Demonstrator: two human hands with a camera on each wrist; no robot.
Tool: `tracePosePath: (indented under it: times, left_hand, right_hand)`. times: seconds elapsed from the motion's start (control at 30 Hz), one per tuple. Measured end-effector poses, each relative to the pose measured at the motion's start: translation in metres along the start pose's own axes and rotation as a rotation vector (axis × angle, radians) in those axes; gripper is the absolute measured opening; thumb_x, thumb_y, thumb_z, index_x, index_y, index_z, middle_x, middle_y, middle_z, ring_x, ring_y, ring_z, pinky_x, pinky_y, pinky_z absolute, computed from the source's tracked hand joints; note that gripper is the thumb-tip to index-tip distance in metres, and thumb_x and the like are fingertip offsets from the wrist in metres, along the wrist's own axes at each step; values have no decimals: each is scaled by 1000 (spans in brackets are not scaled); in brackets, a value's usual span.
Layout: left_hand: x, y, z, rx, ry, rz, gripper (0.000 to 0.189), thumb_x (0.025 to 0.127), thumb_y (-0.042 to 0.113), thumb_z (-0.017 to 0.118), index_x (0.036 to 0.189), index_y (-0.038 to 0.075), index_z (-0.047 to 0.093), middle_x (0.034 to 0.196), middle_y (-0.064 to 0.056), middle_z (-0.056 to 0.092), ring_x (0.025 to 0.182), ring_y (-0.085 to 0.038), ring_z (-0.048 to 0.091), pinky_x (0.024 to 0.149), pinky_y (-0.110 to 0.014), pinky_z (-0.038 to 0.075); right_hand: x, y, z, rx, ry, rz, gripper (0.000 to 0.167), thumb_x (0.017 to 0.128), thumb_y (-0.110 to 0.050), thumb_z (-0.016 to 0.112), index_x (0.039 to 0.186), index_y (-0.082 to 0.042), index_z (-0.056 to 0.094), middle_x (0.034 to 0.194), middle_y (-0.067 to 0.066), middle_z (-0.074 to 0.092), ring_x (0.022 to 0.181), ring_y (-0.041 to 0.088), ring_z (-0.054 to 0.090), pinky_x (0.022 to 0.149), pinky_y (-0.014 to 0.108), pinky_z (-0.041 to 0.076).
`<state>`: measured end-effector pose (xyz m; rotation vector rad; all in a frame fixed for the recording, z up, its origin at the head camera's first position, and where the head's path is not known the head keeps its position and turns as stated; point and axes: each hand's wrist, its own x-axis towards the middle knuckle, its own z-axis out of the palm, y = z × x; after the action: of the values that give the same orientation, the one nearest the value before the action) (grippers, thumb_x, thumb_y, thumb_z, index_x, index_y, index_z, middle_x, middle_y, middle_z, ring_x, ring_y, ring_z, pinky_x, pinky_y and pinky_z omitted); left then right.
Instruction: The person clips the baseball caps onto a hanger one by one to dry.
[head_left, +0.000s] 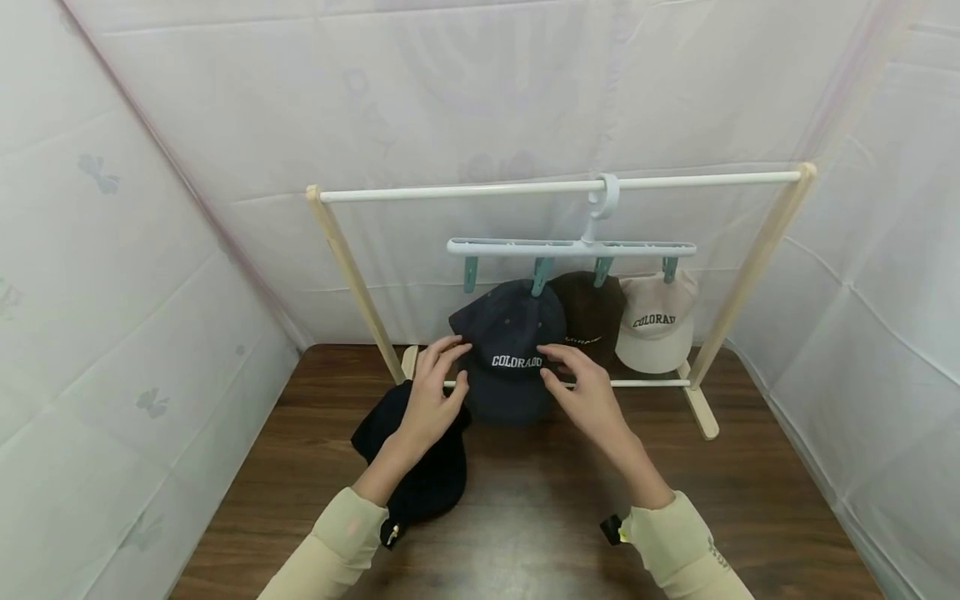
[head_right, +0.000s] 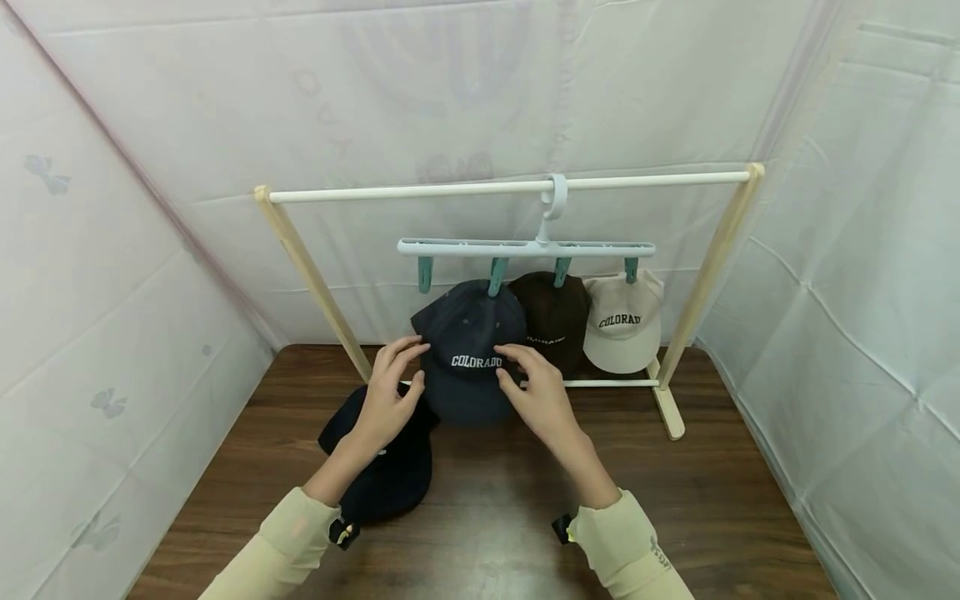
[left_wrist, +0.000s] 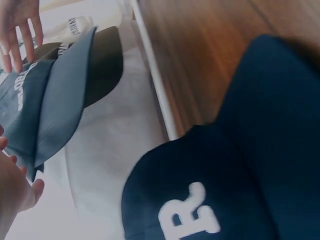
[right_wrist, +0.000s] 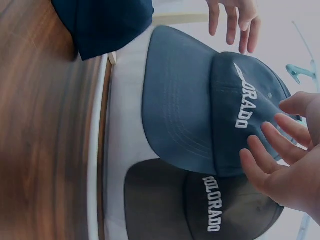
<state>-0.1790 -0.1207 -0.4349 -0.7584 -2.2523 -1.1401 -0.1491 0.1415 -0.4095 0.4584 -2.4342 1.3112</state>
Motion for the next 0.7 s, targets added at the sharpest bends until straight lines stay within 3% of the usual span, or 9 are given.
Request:
tracePosePath:
  times: [0.27,0.4,0.7]
  left_hand:
    - [-31,5,23,79,-10,-23,38,98,4,60,136,8,61,148,-12,47,129,-33,44,96,-51,44]
    - [-43,11,32,141,-25,-46,37,97,5,62,134,8,63,146,-11,49,128,-33,46,98,-52,44]
    - [-74,24,42,325,-40,-114,38,96,7,64,134,9,63,140,-9,56,126,-31,50,104,-52,42]
  right_hand:
    - [-10,11,12,63,-63,-36,33,98,-13,69,131,-15,68,132,2,65,116,22,65,93,41,55]
    - [-15,15,20,82,-107,-50,32,97,-11,69,129,-14,69,130,3,66,116,22,65,92,38,56]
    - [-31,26,36,119,-282,-97,33,98,-12,69,131,-13,67,130,6,66,116,23,65,93,39,55]
